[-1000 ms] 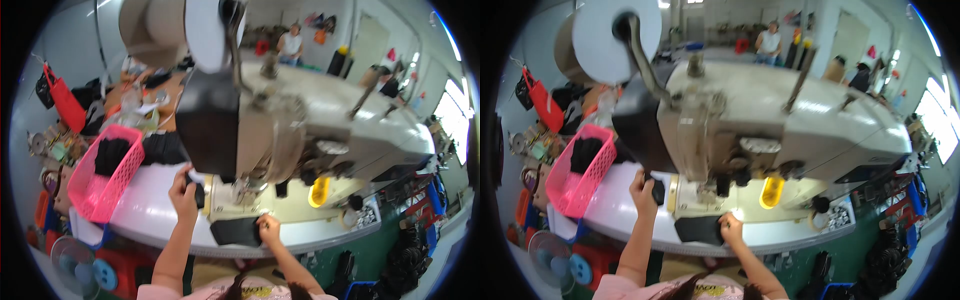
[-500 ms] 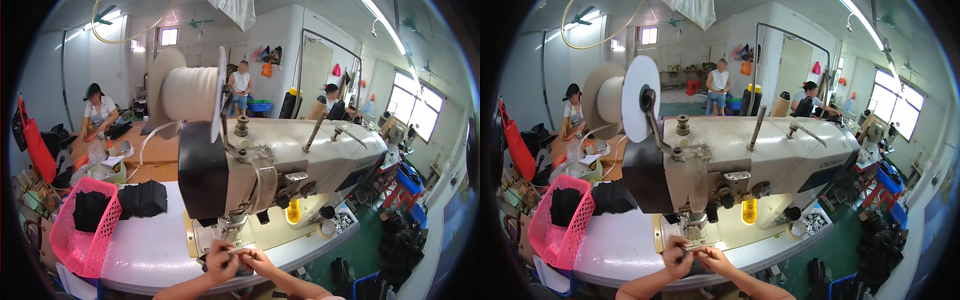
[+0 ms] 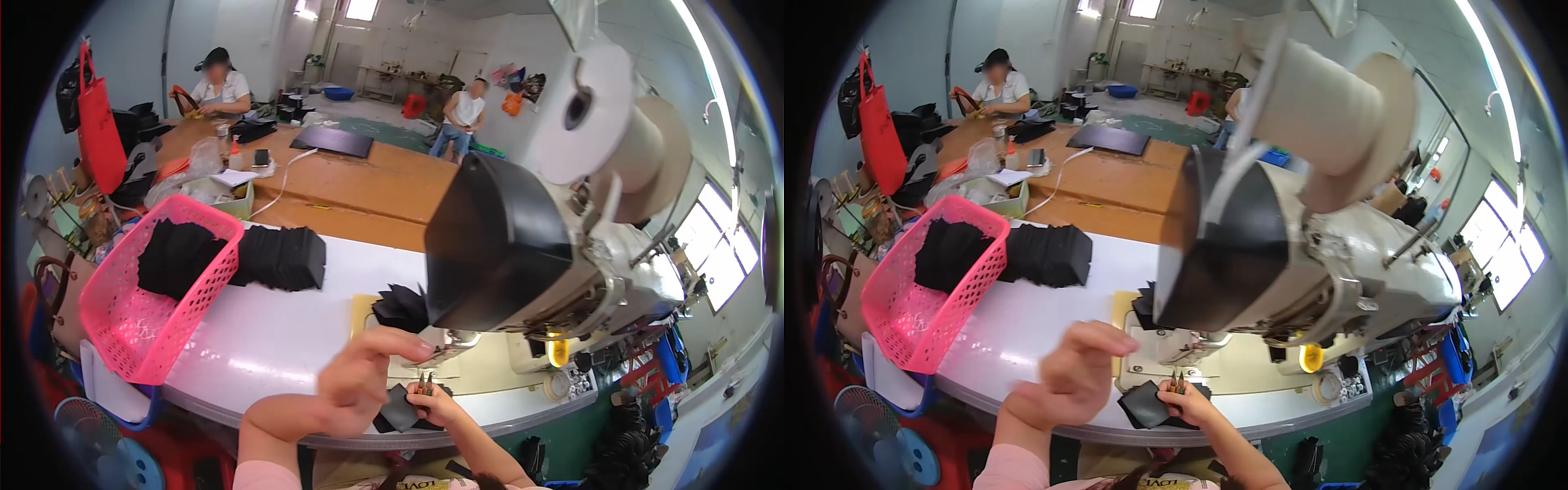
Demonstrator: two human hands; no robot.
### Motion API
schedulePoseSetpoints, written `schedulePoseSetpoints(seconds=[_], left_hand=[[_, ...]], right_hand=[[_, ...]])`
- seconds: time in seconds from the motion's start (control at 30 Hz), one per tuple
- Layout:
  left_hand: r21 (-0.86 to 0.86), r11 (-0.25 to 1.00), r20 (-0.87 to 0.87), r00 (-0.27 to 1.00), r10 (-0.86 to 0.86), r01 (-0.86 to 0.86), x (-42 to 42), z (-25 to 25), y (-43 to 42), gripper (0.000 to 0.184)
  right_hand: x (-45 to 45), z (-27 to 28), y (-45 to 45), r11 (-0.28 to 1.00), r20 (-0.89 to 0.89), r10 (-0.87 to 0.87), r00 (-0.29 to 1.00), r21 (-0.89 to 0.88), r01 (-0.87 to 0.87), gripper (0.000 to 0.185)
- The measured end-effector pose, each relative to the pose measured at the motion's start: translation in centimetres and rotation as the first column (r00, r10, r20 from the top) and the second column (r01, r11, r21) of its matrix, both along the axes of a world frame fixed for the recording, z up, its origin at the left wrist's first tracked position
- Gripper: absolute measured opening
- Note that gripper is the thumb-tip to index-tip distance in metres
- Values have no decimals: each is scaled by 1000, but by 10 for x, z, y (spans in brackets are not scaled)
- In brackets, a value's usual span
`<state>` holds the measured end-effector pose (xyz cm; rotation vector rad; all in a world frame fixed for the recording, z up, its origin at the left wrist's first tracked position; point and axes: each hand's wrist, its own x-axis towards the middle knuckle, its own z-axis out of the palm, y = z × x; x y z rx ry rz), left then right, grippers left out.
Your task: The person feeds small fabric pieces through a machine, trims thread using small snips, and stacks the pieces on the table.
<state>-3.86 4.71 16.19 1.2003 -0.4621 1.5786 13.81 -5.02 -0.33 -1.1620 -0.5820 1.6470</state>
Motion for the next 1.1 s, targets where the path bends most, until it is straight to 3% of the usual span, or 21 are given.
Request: schedulePoseSetpoints(seconds=[0.07,0.17,0.23,0.3,0.37,0.43,0.5,0.57,0.6,0.67,0.73,0.8,0.83,0.87,0.97,1.1], left_hand=[[-86,978,118,976,-181,192,-33,42,0,67],[-110,946,202,939,-280,306,-63,76,-6,63],[-17,932,173,919,-355,363,-77,89,-3,56],[90,891,6,894,-447,445,-99,100,11,40],[178,871,-2,886,-464,457,-99,96,20,36],[235,882,164,877,-451,410,-86,83,19,38],[304,849,203,841,-501,432,-84,81,30,39],[170,819,69,822,-565,548,-94,91,32,40],[-21,801,-46,800,-599,599,-110,106,23,40],[8,780,-39,779,-625,626,-99,98,32,43],[185,771,263,725,-636,609,-64,86,28,53],[132,752,622,536,-570,646,-17,95,-13,68],[159,729,677,464,-571,666,-14,96,-13,72],[190,708,725,389,-568,680,-10,97,-13,77],[282,655,635,375,-675,701,-11,99,-1,77],[250,678,580,454,-676,691,-14,97,-2,61]], right_hand=[[5,-11,0,1000,-10,10,1000,3,-10,11],[5,-7,3,1000,-9,9,1000,12,-9,11],[11,-13,2,1000,-43,7,999,22,-6,12],[17,-22,2,999,-151,8,988,45,-2,13],[18,-24,3,999,-233,2,972,47,9,13],[19,-29,2,999,-232,-19,973,31,27,15],[20,-29,3,999,-238,-27,971,27,35,15],[20,-27,3,998,-235,-50,971,23,57,15],[19,-27,2,998,-237,-55,970,16,61,16],[23,-26,3,998,-194,-64,979,-29,59,12],[27,-32,2,997,-186,-64,980,-59,54,13],[35,-49,-4,995,-203,-87,975,-62,75,13],[31,-51,-2,993,-208,-109,972,-61,99,14],[25,-50,-2,966,-5,-240,971,-95,239,14],[27,-42,-1,994,-200,-100,975,-60,90,13],[26,-39,0,995,-178,-94,980,-57,85,12]])
